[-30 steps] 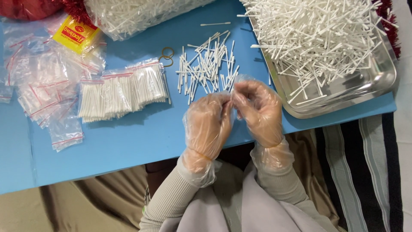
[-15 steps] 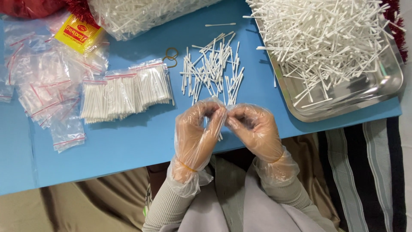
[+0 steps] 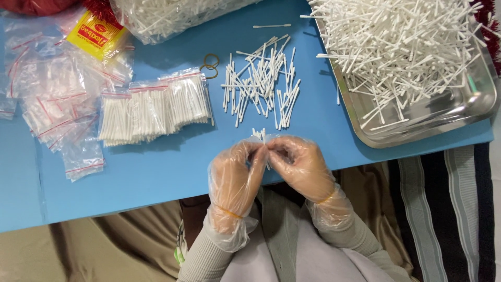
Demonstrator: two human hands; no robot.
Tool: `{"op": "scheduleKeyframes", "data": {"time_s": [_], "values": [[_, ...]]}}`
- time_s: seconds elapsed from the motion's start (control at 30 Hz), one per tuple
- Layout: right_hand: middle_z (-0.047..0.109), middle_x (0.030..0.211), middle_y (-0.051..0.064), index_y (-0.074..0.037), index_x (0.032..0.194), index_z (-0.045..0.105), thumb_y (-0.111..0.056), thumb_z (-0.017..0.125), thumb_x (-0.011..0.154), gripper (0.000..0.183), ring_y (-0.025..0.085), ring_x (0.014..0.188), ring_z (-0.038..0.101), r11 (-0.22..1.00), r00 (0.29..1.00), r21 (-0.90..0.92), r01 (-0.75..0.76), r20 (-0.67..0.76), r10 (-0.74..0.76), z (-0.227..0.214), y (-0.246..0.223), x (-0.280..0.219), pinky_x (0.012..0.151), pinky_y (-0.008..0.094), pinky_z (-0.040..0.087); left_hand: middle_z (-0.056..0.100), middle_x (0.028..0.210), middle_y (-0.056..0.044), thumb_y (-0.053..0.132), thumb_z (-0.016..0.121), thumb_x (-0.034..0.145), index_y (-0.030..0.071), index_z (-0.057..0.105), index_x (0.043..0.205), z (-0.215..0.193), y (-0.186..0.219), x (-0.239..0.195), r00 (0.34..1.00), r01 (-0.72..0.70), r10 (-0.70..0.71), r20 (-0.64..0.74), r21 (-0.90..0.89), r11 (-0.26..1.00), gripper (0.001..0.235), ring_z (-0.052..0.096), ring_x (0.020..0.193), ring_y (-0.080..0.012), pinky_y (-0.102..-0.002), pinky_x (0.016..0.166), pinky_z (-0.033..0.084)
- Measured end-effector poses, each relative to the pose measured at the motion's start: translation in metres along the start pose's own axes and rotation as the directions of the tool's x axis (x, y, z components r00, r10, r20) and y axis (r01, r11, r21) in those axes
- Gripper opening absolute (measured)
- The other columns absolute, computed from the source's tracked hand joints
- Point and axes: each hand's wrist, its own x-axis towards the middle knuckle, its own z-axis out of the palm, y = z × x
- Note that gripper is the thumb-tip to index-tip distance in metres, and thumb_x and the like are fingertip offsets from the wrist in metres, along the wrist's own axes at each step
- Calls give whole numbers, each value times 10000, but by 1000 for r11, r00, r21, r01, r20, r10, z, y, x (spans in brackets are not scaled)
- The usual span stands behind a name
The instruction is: The person sorts white cotton swabs by hand, gathering them from a tray and placing them into small clear plastic bags.
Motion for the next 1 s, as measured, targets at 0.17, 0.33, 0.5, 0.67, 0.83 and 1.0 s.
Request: {"op": "scheduleKeyframes", "data": {"time_s": [0.17,0.33,0.5,0.67,0.83,1.0], "values": [[774,809,199,10,983,770,-21,772,861,126,298,720,769,988,1000,-156,-7,6,8,9,10,1,606,397,608,676,606,-129,133,747,891,80,716,764,10,-14,-6,998,-59,64,-18,204,977,141,686,595,-353,-408,534,548],[773,805,148,-61,987,770,-75,794,844,145,269,718,764,975,998,-222,-8,-57,-5,1,21,0,604,355,605,669,598,-100,139,724,889,102,695,747,8,-17,-6,998,-65,68,-7,243,968,149,684,596,-341,-399,537,549],[726,827,210,6,983,730,-11,706,947,46,302,738,730,956,976,-265,129,-137,-170,-28,22,18,629,376,587,663,588,-36,173,746,866,141,711,766,13,-10,3,988,-140,154,-8,372,918,111,689,585,-273,-369,574,549],[727,931,170,-39,1095,748,-40,686,960,148,352,867,742,853,972,-508,118,-118,-205,-37,28,35,724,414,585,730,700,-42,184,736,874,154,767,848,31,0,29,983,-182,175,62,490,852,50,735,723,-245,-367,652,574],[684,1045,188,-80,1286,703,-76,675,964,324,420,987,695,750,972,-644,147,-45,-229,-36,29,45,855,518,524,747,782,-52,219,776,859,152,772,891,57,3,51,981,-191,138,135,596,780,75,743,840,-255,-418,745,581],[664,1087,150,-155,1256,704,-127,640,970,294,398,1022,680,739,993,-672,44,-50,-105,-34,26,51,923,514,502,656,721,-103,127,766,796,101,705,776,86,-12,61,947,-251,322,8,645,722,69,662,828,-297,-443,744,517]]}}
